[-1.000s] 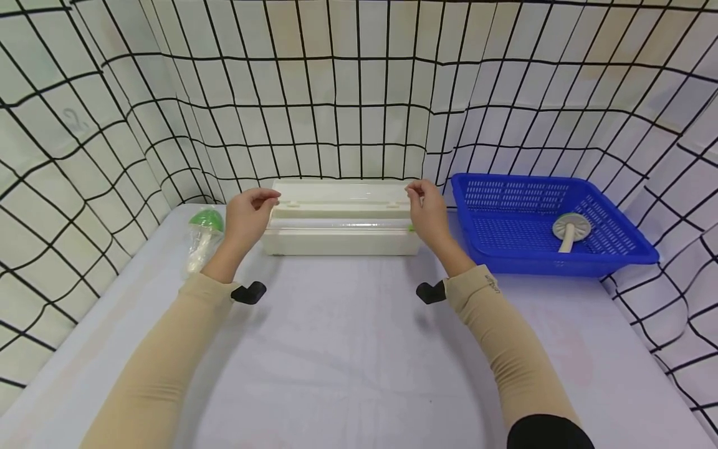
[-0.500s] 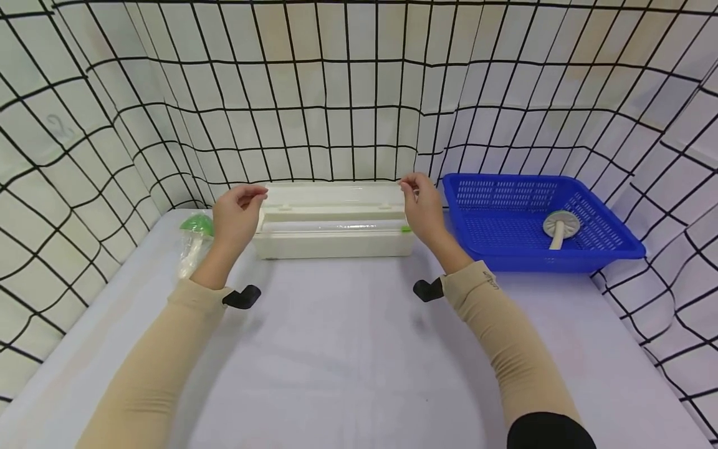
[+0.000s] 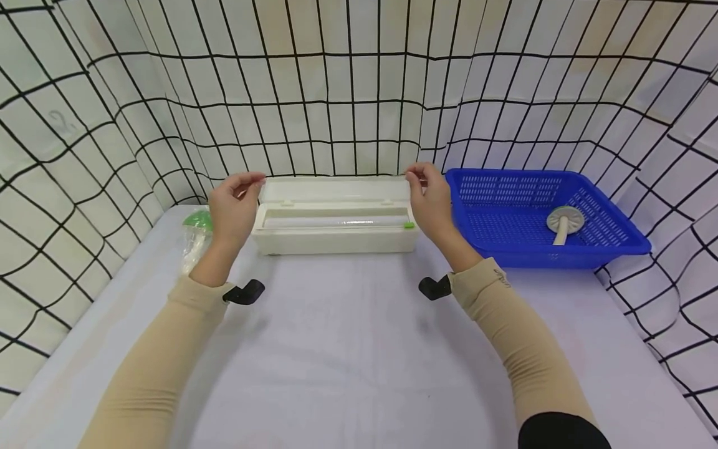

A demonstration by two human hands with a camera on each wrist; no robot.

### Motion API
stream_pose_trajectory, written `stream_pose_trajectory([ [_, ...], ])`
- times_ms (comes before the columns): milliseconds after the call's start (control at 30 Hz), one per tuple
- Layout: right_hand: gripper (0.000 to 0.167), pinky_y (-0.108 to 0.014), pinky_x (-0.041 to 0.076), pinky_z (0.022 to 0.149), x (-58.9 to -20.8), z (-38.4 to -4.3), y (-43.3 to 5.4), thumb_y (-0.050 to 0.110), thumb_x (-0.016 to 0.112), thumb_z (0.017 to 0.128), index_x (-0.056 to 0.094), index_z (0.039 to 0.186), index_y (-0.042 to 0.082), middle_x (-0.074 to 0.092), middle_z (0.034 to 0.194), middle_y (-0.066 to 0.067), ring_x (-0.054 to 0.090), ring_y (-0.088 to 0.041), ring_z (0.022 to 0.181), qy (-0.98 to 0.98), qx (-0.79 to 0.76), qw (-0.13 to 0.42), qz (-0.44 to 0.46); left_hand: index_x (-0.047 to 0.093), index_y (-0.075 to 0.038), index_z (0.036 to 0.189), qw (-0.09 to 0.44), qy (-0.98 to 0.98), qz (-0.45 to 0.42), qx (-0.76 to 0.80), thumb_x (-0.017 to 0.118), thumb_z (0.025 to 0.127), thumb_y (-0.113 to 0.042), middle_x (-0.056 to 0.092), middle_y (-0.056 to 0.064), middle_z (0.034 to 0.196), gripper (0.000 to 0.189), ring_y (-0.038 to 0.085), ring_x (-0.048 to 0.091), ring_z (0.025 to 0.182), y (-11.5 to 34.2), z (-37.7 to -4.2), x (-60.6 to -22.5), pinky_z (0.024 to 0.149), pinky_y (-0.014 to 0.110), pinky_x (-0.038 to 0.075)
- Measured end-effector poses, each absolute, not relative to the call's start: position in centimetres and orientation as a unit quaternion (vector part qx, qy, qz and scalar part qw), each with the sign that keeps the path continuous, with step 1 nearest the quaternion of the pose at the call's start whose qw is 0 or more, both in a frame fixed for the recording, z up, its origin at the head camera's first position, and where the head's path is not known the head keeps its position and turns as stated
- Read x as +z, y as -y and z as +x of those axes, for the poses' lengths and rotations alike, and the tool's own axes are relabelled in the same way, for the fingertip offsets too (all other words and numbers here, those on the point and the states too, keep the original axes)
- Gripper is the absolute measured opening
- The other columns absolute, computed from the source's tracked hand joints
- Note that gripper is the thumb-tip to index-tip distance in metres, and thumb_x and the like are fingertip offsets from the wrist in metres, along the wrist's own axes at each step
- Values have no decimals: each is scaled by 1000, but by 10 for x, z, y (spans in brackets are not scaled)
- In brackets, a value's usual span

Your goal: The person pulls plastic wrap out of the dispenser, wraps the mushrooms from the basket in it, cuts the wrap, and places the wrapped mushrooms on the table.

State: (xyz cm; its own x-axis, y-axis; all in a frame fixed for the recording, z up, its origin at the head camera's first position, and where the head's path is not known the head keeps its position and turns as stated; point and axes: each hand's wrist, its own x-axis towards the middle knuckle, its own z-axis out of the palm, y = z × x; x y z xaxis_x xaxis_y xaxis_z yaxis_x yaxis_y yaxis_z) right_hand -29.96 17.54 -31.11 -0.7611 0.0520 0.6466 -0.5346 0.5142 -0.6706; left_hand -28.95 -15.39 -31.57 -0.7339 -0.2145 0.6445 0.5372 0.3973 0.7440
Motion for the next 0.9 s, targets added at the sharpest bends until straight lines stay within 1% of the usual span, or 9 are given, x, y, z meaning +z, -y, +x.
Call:
stream_pose_trajectory([
  [100, 15, -25, 44, 89, -308, -298, -176, 2, 55, 105, 61, 111, -11, 65, 110, -23, 59, -26, 103, 805, 475, 321, 152, 73, 9, 110, 349, 755, -109, -545, 65, 99, 2, 73, 19, 108, 15, 19, 68, 100, 155, -289, -311, 90, 23, 54],
  [167, 14, -23, 44, 89, -306, -297, -177, 1, 55, 105, 61, 111, -11, 65, 109, -22, 58, -24, 102, 803, 477, 324, 151, 73, 8, 110, 348, 752, -108, -549, 66, 99, 1, 74, 17, 108, 15, 16, 69, 100, 156, -288, -309, 89, 22, 54],
  [267, 13, -21, 44, 90, -303, -293, -177, 0, 56, 104, 62, 110, -10, 65, 109, -22, 58, -18, 101, 801, 479, 326, 151, 73, 8, 110, 347, 746, -108, -558, 67, 98, 1, 74, 19, 108, 15, 15, 69, 96, 157, -285, -307, 85, 19, 53],
  [400, 12, -21, 45, 88, -298, -289, -176, -1, 57, 103, 62, 109, -11, 65, 107, -22, 56, -11, 97, 798, 480, 331, 153, 73, 8, 110, 347, 737, -111, -570, 65, 98, 5, 73, 21, 106, 15, 8, 68, 90, 158, -280, -304, 82, 17, 52],
  [533, 13, -21, 44, 85, -294, -287, -177, -1, 57, 103, 63, 109, -11, 65, 104, -20, 53, -6, 94, 794, 485, 334, 149, 73, 8, 110, 355, 729, -117, -573, 62, 98, 9, 73, 22, 105, 17, 1, 66, 87, 158, -277, -301, 83, 16, 54],
  [633, 14, -20, 45, 80, -290, -285, -177, -1, 57, 104, 63, 109, -11, 65, 102, -17, 54, -6, 92, 789, 492, 338, 146, 73, 10, 109, 362, 719, -127, -579, 62, 97, 11, 72, 23, 105, 17, 0, 67, 87, 157, -275, -297, 84, 17, 54],
  [767, 15, -18, 49, 74, -285, -283, -176, 0, 55, 104, 62, 109, -12, 64, 97, -11, 59, -8, 87, 779, 505, 341, 149, 72, 11, 109, 367, 709, -141, -585, 62, 96, 11, 72, 23, 103, 16, 1, 67, 87, 156, -272, -293, 83, 17, 54],
  [900, 15, -16, 53, 73, -281, -280, -175, -1, 55, 104, 62, 108, -13, 63, 95, -8, 60, -9, 84, 773, 512, 337, 162, 72, 10, 107, 374, 705, -140, -587, 63, 96, 11, 72, 18, 98, 15, 4, 67, 87, 157, -268, -292, 82, 17, 55],
])
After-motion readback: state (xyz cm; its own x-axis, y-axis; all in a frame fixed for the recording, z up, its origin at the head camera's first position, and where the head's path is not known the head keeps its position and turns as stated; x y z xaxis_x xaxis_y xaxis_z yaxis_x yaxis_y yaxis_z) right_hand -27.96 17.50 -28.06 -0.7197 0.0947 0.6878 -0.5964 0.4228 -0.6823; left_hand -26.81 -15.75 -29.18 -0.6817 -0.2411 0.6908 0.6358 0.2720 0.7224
